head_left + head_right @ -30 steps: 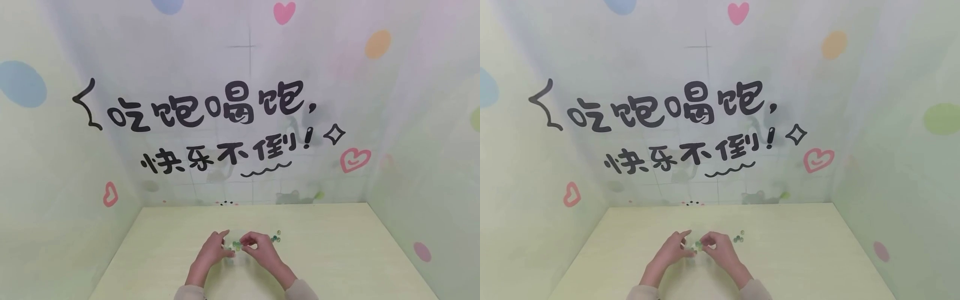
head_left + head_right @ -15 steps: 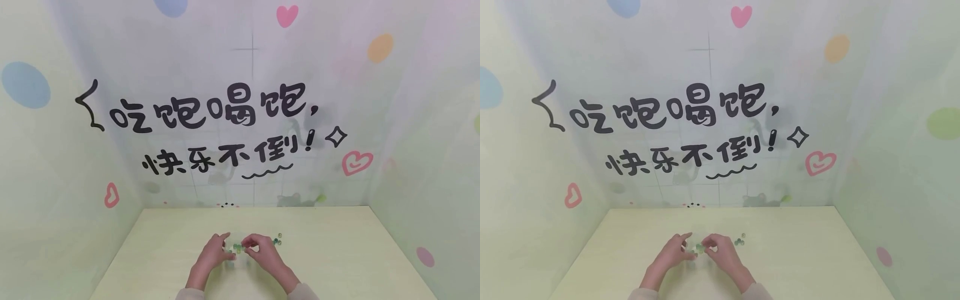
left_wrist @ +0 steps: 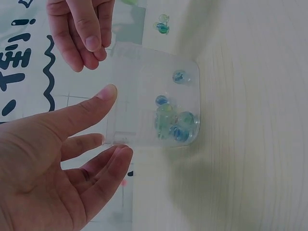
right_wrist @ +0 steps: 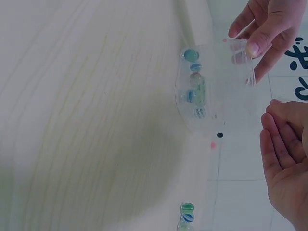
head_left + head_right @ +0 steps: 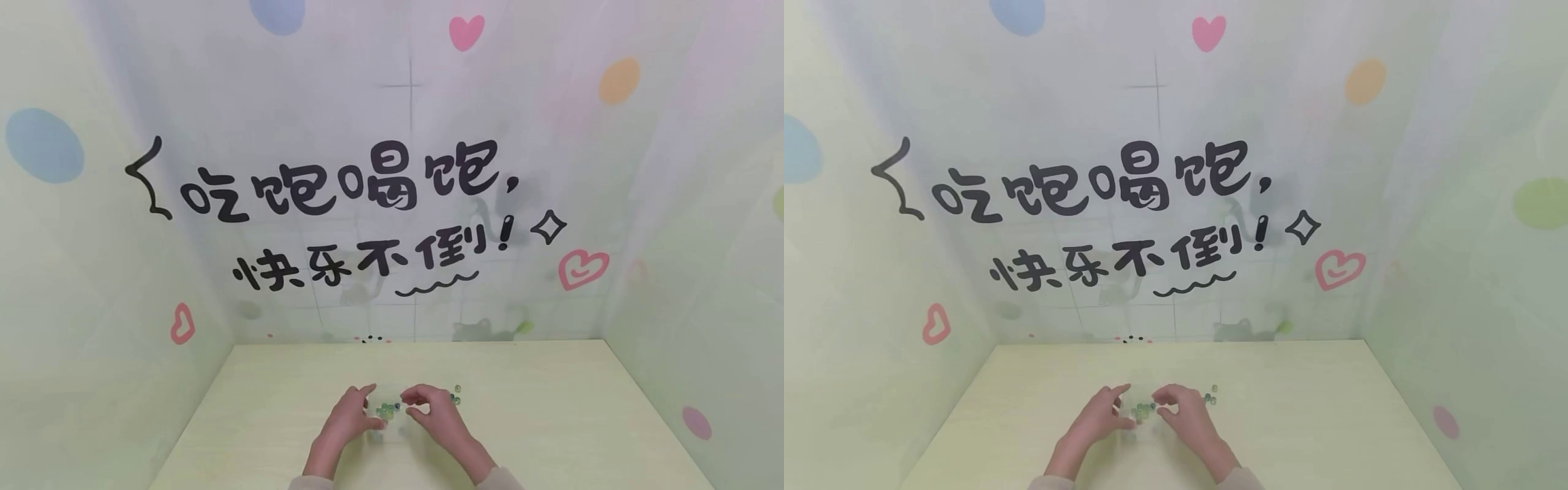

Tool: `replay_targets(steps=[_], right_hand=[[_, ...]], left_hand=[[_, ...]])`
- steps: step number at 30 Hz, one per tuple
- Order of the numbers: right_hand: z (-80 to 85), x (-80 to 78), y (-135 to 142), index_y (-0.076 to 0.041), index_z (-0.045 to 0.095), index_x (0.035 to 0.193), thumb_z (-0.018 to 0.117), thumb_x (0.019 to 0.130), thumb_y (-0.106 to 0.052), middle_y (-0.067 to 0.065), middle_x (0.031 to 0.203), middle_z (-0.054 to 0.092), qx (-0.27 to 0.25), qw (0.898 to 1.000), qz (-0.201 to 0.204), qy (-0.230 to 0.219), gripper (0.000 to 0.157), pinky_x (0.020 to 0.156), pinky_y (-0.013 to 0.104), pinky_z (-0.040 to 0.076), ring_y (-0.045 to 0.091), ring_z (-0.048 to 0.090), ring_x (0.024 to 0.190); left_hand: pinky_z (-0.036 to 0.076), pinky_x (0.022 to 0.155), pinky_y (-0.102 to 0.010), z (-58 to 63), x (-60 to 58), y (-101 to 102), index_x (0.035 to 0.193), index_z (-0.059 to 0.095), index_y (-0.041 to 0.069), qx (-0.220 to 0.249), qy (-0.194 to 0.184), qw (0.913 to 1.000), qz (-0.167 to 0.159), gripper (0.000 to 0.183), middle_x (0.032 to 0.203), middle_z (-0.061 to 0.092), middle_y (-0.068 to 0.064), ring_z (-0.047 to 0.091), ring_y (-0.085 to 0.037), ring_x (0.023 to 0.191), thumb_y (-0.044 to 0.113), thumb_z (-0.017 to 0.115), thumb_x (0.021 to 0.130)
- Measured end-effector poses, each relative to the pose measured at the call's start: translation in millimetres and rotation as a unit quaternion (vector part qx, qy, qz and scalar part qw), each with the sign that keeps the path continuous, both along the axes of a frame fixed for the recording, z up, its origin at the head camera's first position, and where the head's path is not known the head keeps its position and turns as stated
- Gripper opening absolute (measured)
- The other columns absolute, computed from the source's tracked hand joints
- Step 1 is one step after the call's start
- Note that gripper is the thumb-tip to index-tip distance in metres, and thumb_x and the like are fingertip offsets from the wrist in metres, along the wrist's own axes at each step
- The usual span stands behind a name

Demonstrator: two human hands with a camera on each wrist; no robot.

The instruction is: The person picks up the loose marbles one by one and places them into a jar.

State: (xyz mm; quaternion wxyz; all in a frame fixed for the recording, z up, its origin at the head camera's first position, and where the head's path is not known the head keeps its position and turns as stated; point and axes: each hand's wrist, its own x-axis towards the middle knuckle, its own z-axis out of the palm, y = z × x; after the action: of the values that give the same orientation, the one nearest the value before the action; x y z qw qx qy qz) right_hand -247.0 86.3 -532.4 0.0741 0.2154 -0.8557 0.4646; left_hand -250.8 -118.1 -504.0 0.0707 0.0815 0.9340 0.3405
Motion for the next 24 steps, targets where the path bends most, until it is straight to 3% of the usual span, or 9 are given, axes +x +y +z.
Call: replay_targets(steps=[5,13,24], right_hand=[[0.2,0.2,12.1,-0.003,0.071,0.106,0.072,0.087,0.0,0.009,0.103,0.075,-0.005,1.0,-0.019,0.003,0.02,0.081,0.041,0.06,0.024,0.072,0.092],[-2.8,-2.2,31.2,-0.008,0.072,0.104,0.073,0.085,0.0,0.006,0.1,0.075,0.001,0.997,-0.078,0.004,0.021,0.081,0.037,0.06,0.019,0.071,0.09],[-6.5,-10.3,54.5,-0.006,0.073,0.101,0.074,0.083,0.005,0.006,0.097,0.076,-0.042,0.991,-0.13,0.006,0.022,0.084,0.038,0.059,0.025,0.071,0.091]], left_hand=[[0.049,0.075,-0.037,-1.2,1.8,3.1,0.14,0.053,-0.002,0.001,0.003,1.0,0.004,0.076,0.1,0.056,-0.012,0.051,-0.018,0.083,0.014,0.087,0.074],[0.048,0.073,-0.035,-3.3,2.7,5.0,0.14,0.052,-0.001,0.003,-0.004,1.0,0.006,0.077,0.101,0.057,-0.012,0.049,-0.019,0.083,0.014,0.087,0.073],[0.05,0.075,-0.038,-3.9,2.2,-0.2,0.141,0.051,-0.002,0.005,0.004,1.0,0.006,0.078,0.103,0.057,-0.014,0.051,-0.019,0.083,0.014,0.087,0.073]])
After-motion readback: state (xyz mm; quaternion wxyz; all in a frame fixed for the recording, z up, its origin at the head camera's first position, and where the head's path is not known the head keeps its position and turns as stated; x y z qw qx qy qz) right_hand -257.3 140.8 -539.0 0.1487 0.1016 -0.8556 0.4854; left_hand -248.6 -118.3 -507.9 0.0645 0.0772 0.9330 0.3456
